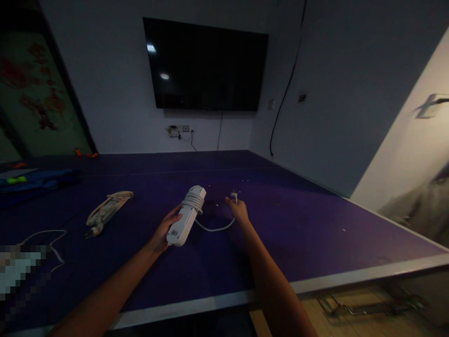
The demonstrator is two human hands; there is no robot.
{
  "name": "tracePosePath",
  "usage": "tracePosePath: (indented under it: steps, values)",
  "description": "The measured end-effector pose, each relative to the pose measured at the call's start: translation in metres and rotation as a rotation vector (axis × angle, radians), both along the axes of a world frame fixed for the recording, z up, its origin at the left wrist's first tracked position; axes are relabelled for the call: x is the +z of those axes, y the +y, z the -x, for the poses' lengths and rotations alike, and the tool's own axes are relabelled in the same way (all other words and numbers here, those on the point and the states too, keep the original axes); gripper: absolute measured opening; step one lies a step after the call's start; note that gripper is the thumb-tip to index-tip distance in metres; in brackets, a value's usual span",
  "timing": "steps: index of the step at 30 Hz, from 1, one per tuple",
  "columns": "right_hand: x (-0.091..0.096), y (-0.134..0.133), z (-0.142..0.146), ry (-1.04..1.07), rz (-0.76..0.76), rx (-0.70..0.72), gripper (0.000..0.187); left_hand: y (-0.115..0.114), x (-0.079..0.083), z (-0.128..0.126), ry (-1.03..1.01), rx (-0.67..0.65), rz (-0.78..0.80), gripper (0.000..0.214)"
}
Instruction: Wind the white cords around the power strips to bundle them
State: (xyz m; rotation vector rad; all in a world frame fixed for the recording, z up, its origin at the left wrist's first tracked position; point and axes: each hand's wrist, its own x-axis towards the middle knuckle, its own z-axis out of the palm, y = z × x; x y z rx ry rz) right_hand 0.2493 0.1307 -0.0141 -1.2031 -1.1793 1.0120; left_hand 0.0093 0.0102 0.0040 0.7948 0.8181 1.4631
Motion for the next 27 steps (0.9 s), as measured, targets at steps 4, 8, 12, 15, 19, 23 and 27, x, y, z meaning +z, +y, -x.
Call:
tracePosePath:
  steps: [4, 8, 12, 15, 19, 23, 27]
  values:
    - [-0.001, 0.001, -0.011, -0.555, -0.017, -0.235, 0.020, -0.003, 0.003, -0.001, 0.017, -0.049, -0.027, 0.060]
    - [0.002, -0.002, -0.018, -0.912, 0.039, -0.331, 0.026, -0.003, -0.001, -0.001, 0.042, -0.110, -0.008, 0.063]
    - [0.002, -0.002, -0.020, -0.999, 0.101, -0.364, 0.035, -0.002, -0.005, -0.001, 0.066, -0.224, -0.003, 0.068]
    - [0.002, -0.003, -0.020, -1.001, 0.124, -0.393, 0.037, -0.003, -0.006, -0.002, 0.103, -0.314, -0.014, 0.072]
    - [0.005, -0.004, -0.018, -1.000, -0.031, -0.528, 0.039, -0.005, -0.007, -0.002, 0.162, -0.386, -0.030, 0.080]
    - [0.009, -0.005, -0.009, -0.937, -0.347, -0.439, 0.036, -0.003, -0.009, -0.002, 0.181, -0.375, -0.038, 0.080]
    - [0.007, -0.011, 0.015, -0.809, -0.504, 0.070, 0.026, -0.003, -0.007, -0.004, 0.114, -0.272, -0.018, 0.076]
